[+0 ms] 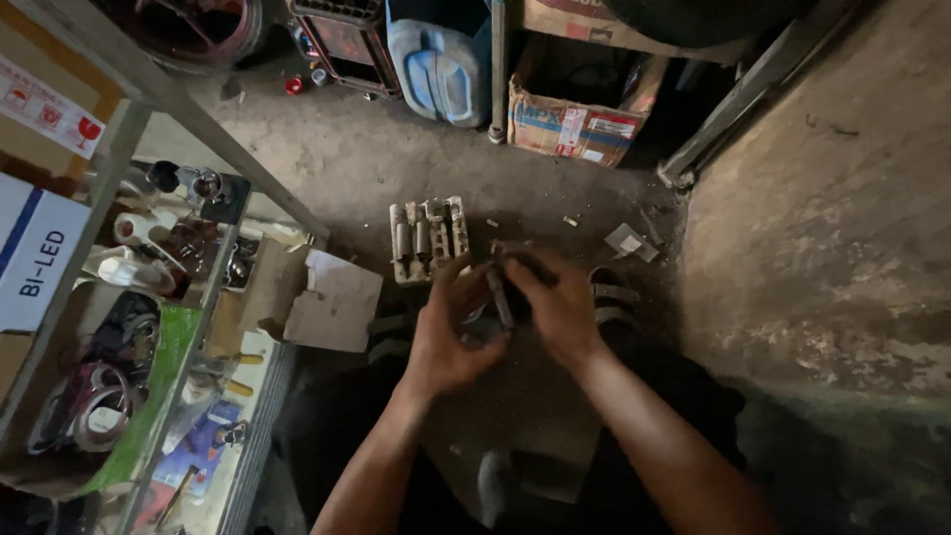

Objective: Cleaning and inspecting several motorcycle spark plugs with a cloth.

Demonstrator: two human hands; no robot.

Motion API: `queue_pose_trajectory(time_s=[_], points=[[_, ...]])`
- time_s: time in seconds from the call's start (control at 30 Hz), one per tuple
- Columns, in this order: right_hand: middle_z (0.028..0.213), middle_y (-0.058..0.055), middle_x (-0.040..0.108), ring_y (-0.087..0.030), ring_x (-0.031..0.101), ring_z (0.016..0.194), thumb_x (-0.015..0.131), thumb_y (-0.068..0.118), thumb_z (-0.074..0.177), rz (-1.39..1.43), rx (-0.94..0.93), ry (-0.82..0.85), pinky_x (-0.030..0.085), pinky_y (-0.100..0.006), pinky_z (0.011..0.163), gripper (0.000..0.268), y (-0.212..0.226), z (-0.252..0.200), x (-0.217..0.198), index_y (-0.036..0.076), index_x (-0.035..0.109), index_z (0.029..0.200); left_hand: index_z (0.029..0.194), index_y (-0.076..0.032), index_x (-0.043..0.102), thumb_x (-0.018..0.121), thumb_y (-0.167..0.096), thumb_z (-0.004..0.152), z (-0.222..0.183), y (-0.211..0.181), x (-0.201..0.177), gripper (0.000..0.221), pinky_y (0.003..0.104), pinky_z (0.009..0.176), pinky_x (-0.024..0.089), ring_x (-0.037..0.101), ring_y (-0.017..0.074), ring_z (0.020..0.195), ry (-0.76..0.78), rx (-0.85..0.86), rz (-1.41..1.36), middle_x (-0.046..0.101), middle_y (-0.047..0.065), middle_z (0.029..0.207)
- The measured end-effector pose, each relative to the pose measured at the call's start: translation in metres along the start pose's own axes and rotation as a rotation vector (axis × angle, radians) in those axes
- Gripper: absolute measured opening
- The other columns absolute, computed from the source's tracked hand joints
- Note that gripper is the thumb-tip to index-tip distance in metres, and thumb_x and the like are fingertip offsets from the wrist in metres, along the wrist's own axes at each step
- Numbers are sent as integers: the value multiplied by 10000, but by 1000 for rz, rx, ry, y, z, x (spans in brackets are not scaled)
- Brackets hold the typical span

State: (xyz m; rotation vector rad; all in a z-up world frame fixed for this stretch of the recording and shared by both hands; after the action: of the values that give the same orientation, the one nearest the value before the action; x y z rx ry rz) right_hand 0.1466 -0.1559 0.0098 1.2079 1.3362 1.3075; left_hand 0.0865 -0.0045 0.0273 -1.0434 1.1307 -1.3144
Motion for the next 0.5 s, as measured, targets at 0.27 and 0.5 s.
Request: queue_pose_trajectory(time_s=[0.27, 0.5], points=[[1070, -79, 761, -194, 719, 1024, 746, 111, 881, -296, -243, 312, 532, -317, 941, 201, 25, -18, 18, 49, 778, 1069, 1561, -34, 337, 821, -42, 775, 1, 8, -30, 923, 356, 1076, 554, 677, 216, 1285, -178, -16, 285, 663, 135, 1420], [1065, -84, 784, -179, 719, 1002, 694, 103, 937, -187, -191, 121, 555, -313, 916, 193, 23, 0, 2, 36, 764, 1104, 1576, -39, 244, 804, -8, 729, 1, 7, -6, 1015, 370, 1073, 512, 617, 233, 1280, -16, -61, -41, 596, 146, 1460]])
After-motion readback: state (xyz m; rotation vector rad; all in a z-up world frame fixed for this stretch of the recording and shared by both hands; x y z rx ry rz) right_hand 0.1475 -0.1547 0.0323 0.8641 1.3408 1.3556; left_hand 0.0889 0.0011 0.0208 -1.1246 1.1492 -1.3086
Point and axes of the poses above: each hand's wrist, its own z-axis towards the middle knuckle, its own x-axis out of the palm, y = z × x, the point moved 9 cm from there along z, towards the middle knuckle
